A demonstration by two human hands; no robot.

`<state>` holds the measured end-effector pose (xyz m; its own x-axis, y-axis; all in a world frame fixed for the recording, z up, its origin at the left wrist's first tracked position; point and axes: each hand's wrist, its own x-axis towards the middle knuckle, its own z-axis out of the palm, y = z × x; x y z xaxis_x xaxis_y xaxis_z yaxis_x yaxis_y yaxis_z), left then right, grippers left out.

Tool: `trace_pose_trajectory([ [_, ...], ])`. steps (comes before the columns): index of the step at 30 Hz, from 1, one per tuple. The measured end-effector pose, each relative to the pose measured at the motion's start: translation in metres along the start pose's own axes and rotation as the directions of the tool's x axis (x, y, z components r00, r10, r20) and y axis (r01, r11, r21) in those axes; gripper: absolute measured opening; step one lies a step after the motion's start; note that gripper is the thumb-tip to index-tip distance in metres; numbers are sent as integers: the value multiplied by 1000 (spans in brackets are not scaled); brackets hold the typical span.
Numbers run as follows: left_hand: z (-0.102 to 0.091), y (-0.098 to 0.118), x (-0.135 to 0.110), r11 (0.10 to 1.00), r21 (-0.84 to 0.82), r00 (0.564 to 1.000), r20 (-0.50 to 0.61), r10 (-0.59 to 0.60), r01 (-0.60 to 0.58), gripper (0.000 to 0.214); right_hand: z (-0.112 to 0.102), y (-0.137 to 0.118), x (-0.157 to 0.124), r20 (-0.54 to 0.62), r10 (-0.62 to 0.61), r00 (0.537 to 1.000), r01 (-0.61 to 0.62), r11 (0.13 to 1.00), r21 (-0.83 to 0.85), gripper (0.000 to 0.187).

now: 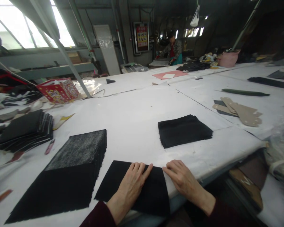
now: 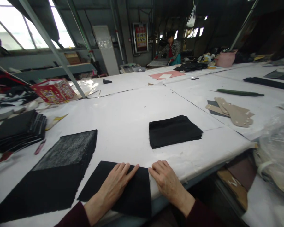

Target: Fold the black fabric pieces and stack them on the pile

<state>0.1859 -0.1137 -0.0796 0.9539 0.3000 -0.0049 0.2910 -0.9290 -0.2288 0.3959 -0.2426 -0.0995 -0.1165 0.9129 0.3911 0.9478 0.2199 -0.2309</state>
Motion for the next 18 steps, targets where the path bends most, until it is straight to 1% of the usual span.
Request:
trace_pose_trajectory([
  [2, -1, 1, 1, 1000, 0, 1000, 2, -1, 1, 67, -3, -4, 3, -65, 66, 996, -65, 998, 20, 31],
  [4, -1, 3, 2, 1000, -8, 1000, 8, -12, 12, 66, 0, -15, 10, -110, 120, 987, -117, 992, 40, 34],
  [5, 0, 2, 1, 1000, -21, 1000, 11, -15, 16, 66, 4, -22, 14, -109, 134, 985, -130, 991, 43, 35],
  [7, 1, -3, -3, 998, -64, 1000, 5, -22, 22, 64, 12, -36, 19, -70, 140, 988, -139, 990, 24, 36],
  [10, 5, -21, -17, 989, -139, 998, -12, -60, 58, 65, 21, -46, 17, -27, 151, 988, -152, 988, -19, 37],
  [12, 6, -38, -28, 975, -183, 992, -3, -130, 127, 63, 21, -46, 14, -13, 163, 987, -163, 987, -9, 37],
  [14, 5, -54, -33, 948, -239, 977, 28, -210, 210, 51, 18, -43, 16, 10, 187, 982, -187, 982, 36, 32],
  [16, 4, -66, -33, 912, -295, 958, 72, -277, 285, 31, 14, -42, 24, 40, 230, 972, -233, 968, 97, 22],
  [17, 3, -69, -30, 896, -316, 950, 92, -298, 312, 23, 12, -42, 30, 52, 252, 966, -257, 958, 126, 20],
  [18, 3, -71, -27, 884, -332, 944, 108, -311, 329, 19, 12, -42, 36, 60, 271, 961, -277, 949, 153, 22],
])
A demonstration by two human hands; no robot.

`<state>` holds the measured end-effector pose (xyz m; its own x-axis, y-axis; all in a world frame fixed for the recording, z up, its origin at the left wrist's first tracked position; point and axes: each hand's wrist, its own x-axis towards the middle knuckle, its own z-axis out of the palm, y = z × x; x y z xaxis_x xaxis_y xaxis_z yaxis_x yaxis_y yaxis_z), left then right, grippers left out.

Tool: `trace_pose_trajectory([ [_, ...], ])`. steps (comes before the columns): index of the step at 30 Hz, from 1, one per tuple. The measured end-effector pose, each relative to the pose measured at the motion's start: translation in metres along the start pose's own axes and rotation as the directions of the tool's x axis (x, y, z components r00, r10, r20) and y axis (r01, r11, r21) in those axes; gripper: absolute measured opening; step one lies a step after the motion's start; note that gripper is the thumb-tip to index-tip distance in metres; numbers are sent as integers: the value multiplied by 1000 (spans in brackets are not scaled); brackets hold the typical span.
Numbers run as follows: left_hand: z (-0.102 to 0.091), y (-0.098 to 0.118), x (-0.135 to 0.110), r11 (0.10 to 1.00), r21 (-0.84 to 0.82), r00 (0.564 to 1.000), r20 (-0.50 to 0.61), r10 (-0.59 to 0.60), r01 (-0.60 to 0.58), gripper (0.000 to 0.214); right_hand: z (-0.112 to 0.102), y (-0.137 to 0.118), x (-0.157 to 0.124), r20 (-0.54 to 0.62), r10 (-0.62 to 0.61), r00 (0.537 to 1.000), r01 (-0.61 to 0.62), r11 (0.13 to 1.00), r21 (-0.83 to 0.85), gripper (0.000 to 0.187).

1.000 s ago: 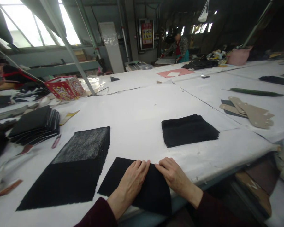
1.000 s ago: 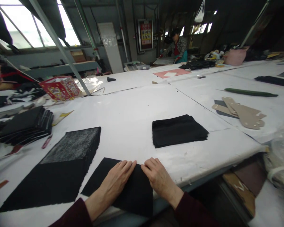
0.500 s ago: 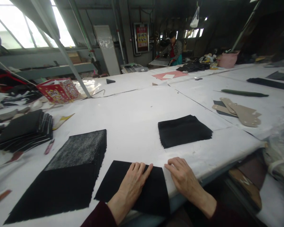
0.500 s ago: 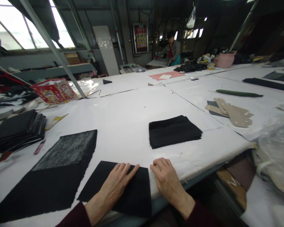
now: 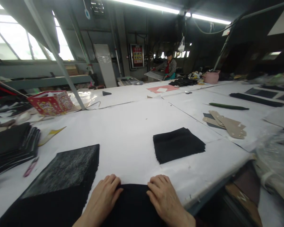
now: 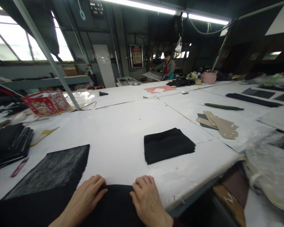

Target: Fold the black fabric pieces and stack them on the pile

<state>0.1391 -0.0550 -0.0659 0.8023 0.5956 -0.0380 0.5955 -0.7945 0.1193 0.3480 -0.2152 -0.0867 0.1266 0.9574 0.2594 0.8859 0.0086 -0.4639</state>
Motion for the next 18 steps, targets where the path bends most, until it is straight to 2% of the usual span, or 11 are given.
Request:
trace_pose_trajectory([
  [3, 3, 0, 7, 997, -66, 1000, 6, 26, -26, 20, 5, -1, 12, 26, 13, 1000, -15, 997, 72, 42],
  [6, 8, 0, 7, 972, -220, 997, -15, 82, -83, 23, 12, 9, 10, 58, 30, 998, -39, 986, 164, 52],
  [9, 7, 6, 14, 924, -376, 998, -14, 67, -68, 15, 6, 31, 0, 106, 131, 986, -157, 944, 289, 57],
  [11, 2, 16, 29, 893, -447, 998, 4, 60, -52, 14, -13, 51, -1, 156, 233, 960, -275, 894, 354, 49],
  [14, -9, 42, 74, 831, -553, 997, 20, 81, -56, 12, -61, 90, 14, 185, 312, 932, -358, 873, 331, 32],
  [16, -17, 64, 115, 797, -599, 997, -34, 72, -78, 9, -99, 119, 36, 190, 285, 939, -324, 919, 225, 26],
  [18, -23, 87, 160, 794, -594, 985, -167, 33, -127, 7, -133, 150, 65, 153, 315, 937, -324, 945, 38, 23],
])
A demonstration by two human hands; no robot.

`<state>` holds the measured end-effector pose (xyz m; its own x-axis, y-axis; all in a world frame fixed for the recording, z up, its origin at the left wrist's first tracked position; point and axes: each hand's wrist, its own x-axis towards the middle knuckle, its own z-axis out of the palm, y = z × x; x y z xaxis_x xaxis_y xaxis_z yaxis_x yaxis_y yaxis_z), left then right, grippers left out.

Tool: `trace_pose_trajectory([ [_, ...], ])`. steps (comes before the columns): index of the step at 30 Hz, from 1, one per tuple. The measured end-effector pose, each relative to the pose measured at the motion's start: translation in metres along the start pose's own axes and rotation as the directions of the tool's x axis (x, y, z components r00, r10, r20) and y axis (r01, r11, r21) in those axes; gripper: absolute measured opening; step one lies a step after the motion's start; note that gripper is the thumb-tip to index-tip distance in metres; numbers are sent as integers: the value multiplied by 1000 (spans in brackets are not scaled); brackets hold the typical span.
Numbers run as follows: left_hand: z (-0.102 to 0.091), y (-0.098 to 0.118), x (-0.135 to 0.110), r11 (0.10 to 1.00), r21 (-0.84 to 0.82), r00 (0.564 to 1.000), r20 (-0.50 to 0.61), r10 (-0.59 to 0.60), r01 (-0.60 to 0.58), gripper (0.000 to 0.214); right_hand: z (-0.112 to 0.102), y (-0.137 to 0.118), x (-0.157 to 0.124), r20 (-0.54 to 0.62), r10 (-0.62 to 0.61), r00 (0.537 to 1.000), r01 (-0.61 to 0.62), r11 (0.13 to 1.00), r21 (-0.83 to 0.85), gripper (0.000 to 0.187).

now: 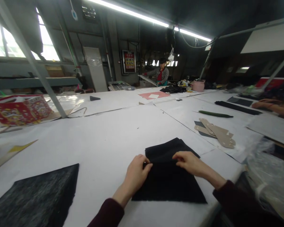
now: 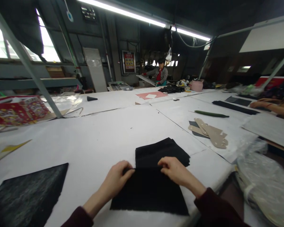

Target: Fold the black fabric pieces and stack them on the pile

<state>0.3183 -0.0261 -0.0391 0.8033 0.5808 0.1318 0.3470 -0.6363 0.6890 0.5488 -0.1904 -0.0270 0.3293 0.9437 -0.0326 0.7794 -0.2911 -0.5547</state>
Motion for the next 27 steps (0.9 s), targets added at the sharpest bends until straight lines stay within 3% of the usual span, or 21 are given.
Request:
trace_pose_trajectory([
  [3, 23, 18, 63, 999, 39, 992, -125, 6, -1, 5, -40, 25, 51, -58, 88, 994, -101, 946, -307, 22],
  [6, 45, 23, 103, 992, 82, 988, -134, -83, 95, 6, -46, 47, 94, -129, 143, 981, -185, 890, -416, 26],
  [11, 67, 5, 119, 977, 116, 981, -101, -168, 179, 8, 5, 69, 124, -248, 140, 959, -247, 841, -481, 48],
  [16, 67, -4, 114, 978, 101, 979, -101, -175, 185, 41, 52, 85, 118, -292, 96, 952, -250, 793, -556, 52],
  [19, 43, -4, 96, 982, 92, 983, -104, -153, 163, 53, 57, 93, 118, -320, 46, 946, -237, 772, -590, 51],
  [22, -3, -12, 49, 982, 141, 988, -110, -111, 126, 35, 51, 95, 121, -435, 15, 900, -253, 832, -494, 56],
  [23, -21, -18, 26, 976, 175, 987, -113, -114, 132, 27, 48, 94, 120, -512, 11, 859, -266, 864, -428, 58],
  [25, -60, -36, -28, 947, 258, 977, -141, -161, 193, 16, 41, 87, 115, -685, 24, 728, -276, 925, -261, 63],
  [27, -96, -58, -88, 892, 329, 944, -215, -249, 310, 12, 37, 72, 104, -797, 24, 603, -198, 973, -121, 65],
])
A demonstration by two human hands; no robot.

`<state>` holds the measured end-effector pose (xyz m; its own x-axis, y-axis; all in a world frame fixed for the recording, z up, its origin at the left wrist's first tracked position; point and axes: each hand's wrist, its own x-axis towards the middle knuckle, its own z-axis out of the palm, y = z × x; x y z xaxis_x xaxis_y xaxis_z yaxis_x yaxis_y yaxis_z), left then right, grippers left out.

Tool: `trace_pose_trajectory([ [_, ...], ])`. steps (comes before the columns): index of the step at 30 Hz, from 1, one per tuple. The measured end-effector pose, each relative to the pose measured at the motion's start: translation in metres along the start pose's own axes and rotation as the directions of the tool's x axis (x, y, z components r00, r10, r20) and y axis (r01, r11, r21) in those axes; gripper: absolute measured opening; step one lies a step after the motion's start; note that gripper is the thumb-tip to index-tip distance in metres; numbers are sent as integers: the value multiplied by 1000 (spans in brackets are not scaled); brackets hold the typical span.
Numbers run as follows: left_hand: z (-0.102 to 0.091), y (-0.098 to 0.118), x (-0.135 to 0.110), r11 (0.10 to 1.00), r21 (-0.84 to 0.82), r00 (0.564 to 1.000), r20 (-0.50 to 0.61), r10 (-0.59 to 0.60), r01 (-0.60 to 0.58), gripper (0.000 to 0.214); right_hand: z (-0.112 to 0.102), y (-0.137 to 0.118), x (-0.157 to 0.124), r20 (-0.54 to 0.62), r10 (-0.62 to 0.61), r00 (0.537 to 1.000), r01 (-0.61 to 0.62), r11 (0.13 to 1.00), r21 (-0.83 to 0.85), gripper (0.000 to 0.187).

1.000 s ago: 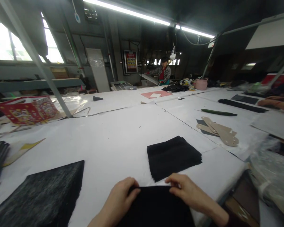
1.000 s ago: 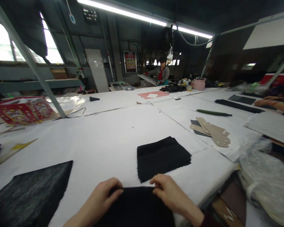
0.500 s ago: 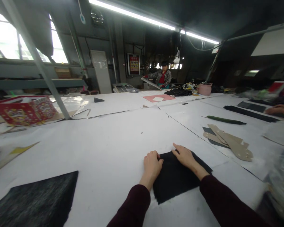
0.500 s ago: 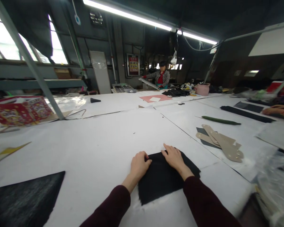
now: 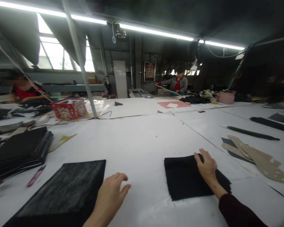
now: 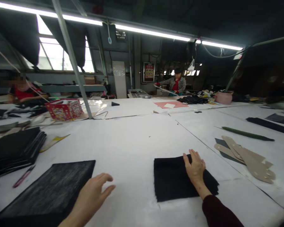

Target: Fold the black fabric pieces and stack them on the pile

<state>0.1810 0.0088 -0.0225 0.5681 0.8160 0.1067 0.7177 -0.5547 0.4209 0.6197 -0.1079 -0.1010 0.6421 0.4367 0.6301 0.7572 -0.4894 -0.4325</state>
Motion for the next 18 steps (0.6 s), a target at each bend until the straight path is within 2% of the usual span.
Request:
trace_pose_trajectory([
  [1, -14, -24, -22, 997, 43, 997, -18, -69, 70, 12, -9, -9, -5, -45, -5, 999, 9, 996, 85, 63],
  [3, -35, -64, -64, 969, 104, 974, -52, -220, 224, 11, -28, -33, -22, -39, -37, 999, 45, 969, 243, 57],
  [5, -49, -91, -100, 933, 130, 941, -74, -330, 337, 12, -42, -63, -44, 77, -10, 997, -16, 943, 332, 52],
  [7, -53, -105, -123, 912, 141, 922, -76, -379, 386, 13, -49, -97, -70, 238, 18, 971, -109, 921, 375, 51],
  [9, -52, -112, -133, 902, 164, 917, -62, -395, 400, 14, -49, -133, -98, 385, -26, 922, -158, 885, 437, 51],
  [11, -47, -114, -135, 896, 202, 917, -38, -396, 396, 14, -44, -171, -126, 482, -128, 867, -172, 830, 530, 48],
  [14, -39, -113, -132, 900, 243, 929, -10, -370, 361, 14, -36, -227, -164, 567, -310, 764, -182, 738, 650, 39],
  [18, -37, -116, -127, 916, 203, 936, -4, -352, 345, 21, -31, -291, -202, 622, -505, 599, -215, 647, 732, 31],
])
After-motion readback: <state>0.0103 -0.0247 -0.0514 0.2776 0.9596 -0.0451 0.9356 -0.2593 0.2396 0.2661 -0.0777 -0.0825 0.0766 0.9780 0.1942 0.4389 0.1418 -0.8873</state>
